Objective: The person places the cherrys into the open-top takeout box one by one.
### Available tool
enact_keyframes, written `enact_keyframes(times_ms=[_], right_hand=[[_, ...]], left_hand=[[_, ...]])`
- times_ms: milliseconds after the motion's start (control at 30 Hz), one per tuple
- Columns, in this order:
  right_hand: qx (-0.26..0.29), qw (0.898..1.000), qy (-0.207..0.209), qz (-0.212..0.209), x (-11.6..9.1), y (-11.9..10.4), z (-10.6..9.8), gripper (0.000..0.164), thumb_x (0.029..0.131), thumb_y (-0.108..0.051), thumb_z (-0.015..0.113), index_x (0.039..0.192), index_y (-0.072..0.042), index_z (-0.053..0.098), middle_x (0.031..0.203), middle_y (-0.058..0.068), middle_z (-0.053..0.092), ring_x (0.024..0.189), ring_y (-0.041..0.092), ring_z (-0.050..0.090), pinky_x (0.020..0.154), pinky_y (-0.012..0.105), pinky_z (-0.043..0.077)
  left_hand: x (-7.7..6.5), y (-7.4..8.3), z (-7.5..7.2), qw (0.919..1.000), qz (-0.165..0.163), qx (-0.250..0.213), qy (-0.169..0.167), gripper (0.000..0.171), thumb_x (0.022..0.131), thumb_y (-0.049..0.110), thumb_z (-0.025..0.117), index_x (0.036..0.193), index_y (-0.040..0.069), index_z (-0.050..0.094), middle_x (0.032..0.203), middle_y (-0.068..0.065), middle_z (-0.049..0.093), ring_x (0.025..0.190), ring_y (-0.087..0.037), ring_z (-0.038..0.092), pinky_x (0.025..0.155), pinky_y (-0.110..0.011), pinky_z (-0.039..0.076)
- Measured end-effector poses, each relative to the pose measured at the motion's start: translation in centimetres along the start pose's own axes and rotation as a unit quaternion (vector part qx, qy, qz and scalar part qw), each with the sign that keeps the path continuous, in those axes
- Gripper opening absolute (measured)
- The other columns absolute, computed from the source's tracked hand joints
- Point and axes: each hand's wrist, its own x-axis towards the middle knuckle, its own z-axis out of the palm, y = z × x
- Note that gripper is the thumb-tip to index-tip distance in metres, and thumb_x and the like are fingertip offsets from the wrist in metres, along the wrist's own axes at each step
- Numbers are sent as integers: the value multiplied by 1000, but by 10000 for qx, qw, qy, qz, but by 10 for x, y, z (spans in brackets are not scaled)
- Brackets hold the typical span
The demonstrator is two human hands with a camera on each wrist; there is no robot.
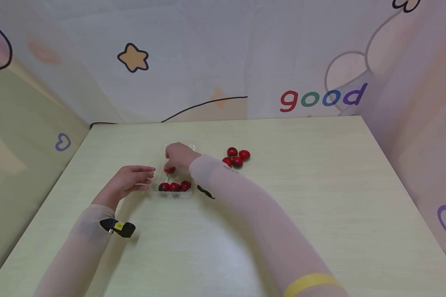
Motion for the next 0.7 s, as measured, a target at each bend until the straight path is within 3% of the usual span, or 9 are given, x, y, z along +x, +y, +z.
enact_keyframes(times_ms=[433,700], right_hand=[[336,9938,666,-826,-36,9,-38,31,102,-21,63,128,-4,67,124,12,72,111,24,67,98,35,56],[481,9903,843,-996,-66,22,-52,32,101,-23,64,129,-8,66,124,10,73,113,24,67,101,37,56]], left_hand=[[0,0,0,10000,-30,12,-28,44,107,20,54,146,0,54,140,-22,60,92,-11,63,75,-15,58],[0,-1,0,10000,-39,-82,-5,44,106,18,55,146,0,53,135,-19,62,91,-10,62,74,-15,58]])
